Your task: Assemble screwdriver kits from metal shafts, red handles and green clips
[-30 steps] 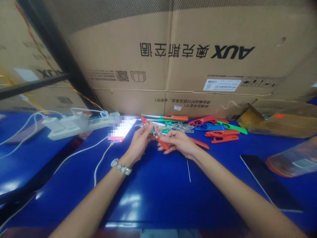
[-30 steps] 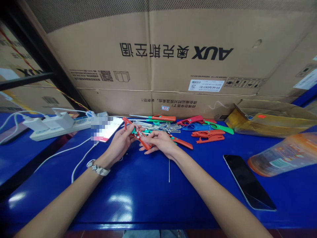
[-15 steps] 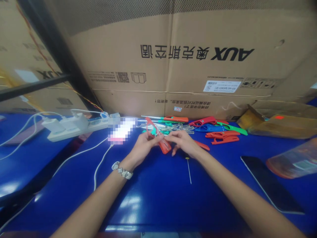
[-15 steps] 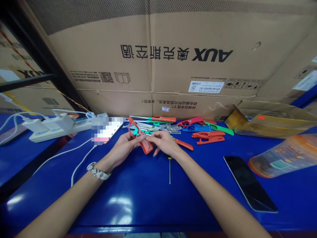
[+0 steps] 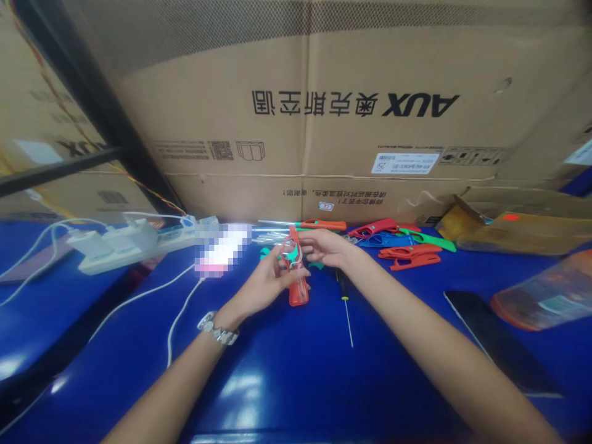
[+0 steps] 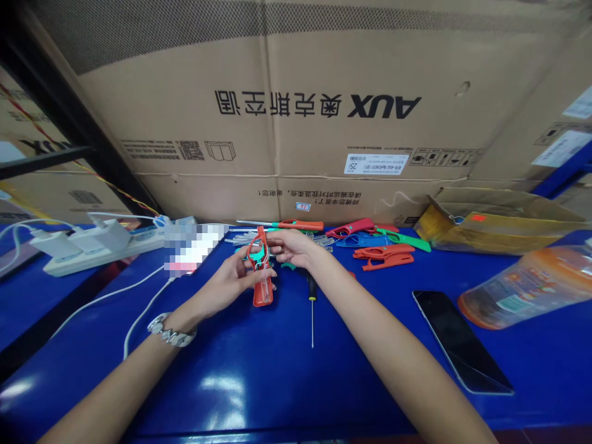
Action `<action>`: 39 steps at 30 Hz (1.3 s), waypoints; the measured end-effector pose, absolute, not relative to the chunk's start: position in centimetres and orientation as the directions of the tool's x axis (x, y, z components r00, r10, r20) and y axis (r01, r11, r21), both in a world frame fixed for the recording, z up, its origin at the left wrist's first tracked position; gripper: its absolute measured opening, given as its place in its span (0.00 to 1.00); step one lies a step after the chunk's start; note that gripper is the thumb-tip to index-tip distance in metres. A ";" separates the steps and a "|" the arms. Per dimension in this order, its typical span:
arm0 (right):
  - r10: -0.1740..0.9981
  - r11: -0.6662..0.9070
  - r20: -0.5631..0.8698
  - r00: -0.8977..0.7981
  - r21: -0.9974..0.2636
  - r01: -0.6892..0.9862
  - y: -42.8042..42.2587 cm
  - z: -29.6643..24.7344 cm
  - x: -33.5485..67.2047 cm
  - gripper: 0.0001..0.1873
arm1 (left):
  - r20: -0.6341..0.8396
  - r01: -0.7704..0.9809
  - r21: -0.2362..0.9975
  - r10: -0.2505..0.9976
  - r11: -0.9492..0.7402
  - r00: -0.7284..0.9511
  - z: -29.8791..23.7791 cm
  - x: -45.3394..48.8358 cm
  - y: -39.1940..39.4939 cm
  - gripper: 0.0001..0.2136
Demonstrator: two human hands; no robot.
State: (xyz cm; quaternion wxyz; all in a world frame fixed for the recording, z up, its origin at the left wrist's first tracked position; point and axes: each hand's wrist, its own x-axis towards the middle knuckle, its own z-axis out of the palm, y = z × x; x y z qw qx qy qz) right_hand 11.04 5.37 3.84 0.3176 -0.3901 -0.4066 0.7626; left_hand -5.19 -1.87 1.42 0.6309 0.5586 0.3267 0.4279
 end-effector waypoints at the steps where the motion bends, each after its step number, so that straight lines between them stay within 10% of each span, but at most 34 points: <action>1: 0.802 -0.468 -0.327 -0.500 -0.864 -0.186 5.3 3.8 11.2 0.07 | 0.071 -0.176 0.984 0.902 0.006 0.426 1.4 -5.2 -1.8 0.25; 14: 0.910 -0.339 -0.173 -0.377 -0.835 -0.433 3.9 4.7 13.1 0.13 | 0.038 -0.114 0.993 0.906 0.011 0.422 1.1 -4.2 -2.6 0.15; 39: 0.971 0.117 0.149 -0.190 -0.979 -0.169 3.4 5.4 12.2 0.14 | -0.037 -0.136 0.988 0.975 0.068 0.221 1.2 -4.0 -2.2 0.19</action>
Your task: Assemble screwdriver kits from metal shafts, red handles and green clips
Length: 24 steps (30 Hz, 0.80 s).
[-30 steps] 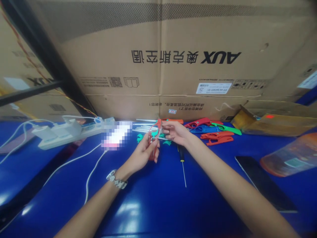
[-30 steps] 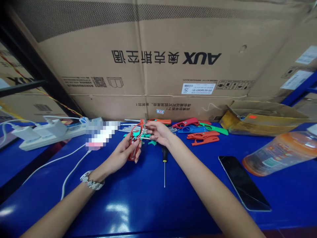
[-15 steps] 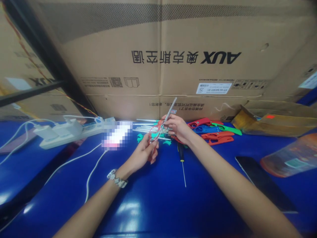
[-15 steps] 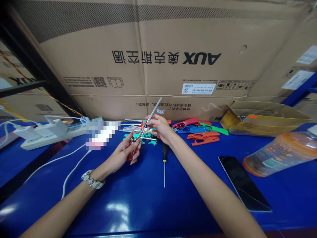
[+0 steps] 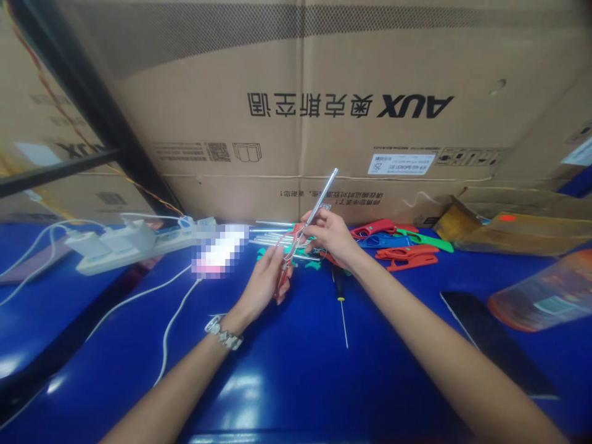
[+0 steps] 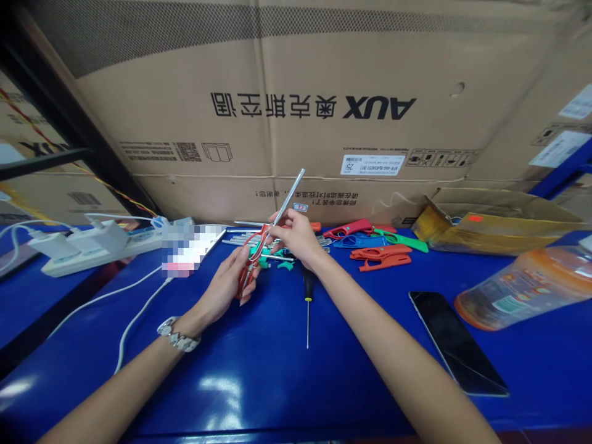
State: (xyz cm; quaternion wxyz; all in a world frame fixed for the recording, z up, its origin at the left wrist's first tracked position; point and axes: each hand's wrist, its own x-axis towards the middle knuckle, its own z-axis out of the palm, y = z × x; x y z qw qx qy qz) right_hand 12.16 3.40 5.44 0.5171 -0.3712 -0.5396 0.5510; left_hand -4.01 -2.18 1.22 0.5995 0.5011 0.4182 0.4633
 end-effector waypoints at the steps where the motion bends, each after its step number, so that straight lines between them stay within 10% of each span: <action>1: 0.970 0.128 0.158 -0.187 -0.978 -0.164 3.4 5.4 12.1 0.15 | -0.028 -0.118 0.992 0.979 0.052 0.202 1.1 -3.9 -2.2 0.18; 24: 0.957 0.123 0.131 -0.260 -0.991 -0.049 4.6 5.2 12.6 0.12 | 0.050 -0.019 0.999 0.981 -0.047 0.186 0.1 -3.7 -2.3 0.17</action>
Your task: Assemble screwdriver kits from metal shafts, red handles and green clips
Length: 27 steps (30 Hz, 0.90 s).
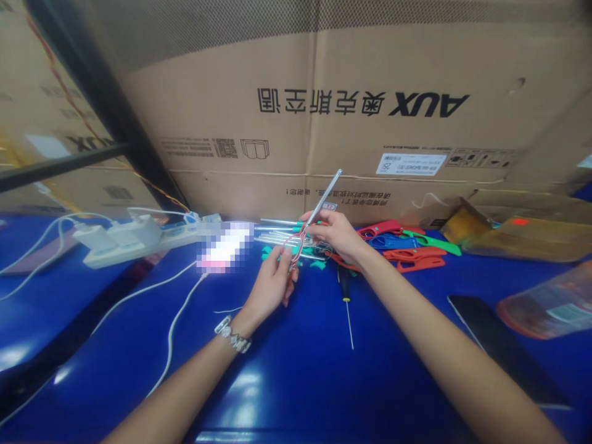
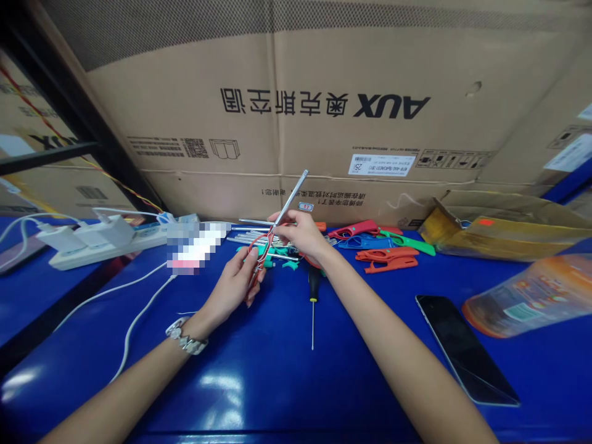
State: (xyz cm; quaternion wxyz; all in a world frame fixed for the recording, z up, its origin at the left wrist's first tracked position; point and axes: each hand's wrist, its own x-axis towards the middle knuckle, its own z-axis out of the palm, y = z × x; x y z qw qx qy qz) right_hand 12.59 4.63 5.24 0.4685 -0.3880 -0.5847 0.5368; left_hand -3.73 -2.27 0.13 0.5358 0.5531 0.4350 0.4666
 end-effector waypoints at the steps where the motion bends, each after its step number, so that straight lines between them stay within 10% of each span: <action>1: 0.957 0.086 0.099 -0.274 -0.995 -0.060 4.6 5.3 12.7 0.12 | 0.050 -0.016 0.999 0.981 -0.048 0.188 0.2 -3.7 -2.3 0.17; 27: 0.900 -0.031 0.012 -0.435 -0.995 -0.090 5.0 6.3 14.4 0.10 | 0.031 0.006 0.999 0.976 -0.034 0.216 0.8 -3.5 -2.8 0.17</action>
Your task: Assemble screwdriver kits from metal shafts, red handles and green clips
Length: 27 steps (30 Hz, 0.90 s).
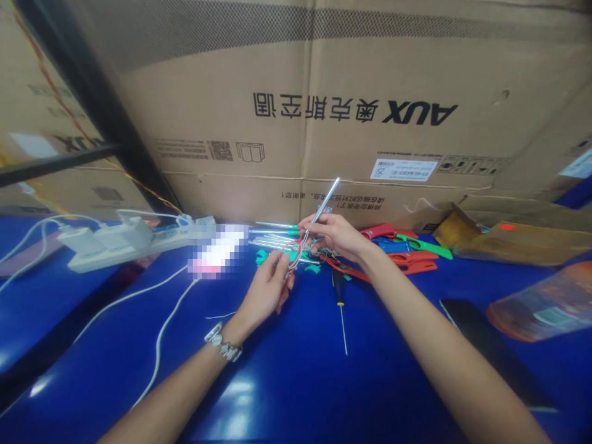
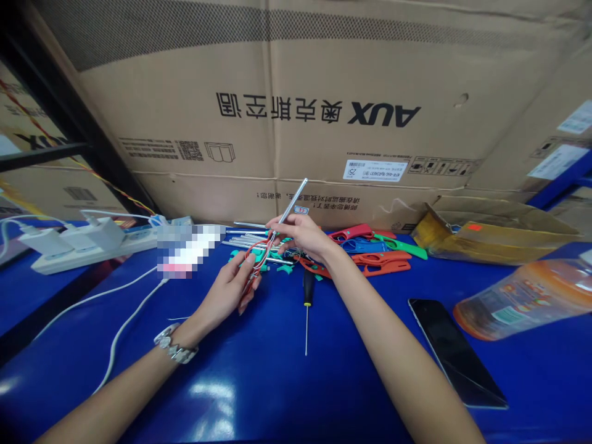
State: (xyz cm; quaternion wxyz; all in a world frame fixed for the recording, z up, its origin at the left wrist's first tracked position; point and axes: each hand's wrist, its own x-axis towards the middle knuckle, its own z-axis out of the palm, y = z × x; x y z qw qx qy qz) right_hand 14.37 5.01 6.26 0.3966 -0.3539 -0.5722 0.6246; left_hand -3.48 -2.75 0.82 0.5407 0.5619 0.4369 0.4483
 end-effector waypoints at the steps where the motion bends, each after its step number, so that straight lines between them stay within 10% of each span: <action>1: 0.893 -0.017 0.024 -0.449 -0.996 -0.088 5.0 6.2 14.4 0.11 | 0.025 0.004 1.000 0.975 -0.026 0.223 0.8 -3.5 -2.8 0.17; 27: 0.907 0.214 0.154 -0.393 -0.970 0.113 4.7 6.0 13.7 0.11 | -0.018 -0.017 1.000 0.986 0.021 0.166 0.4 -3.3 -2.6 0.18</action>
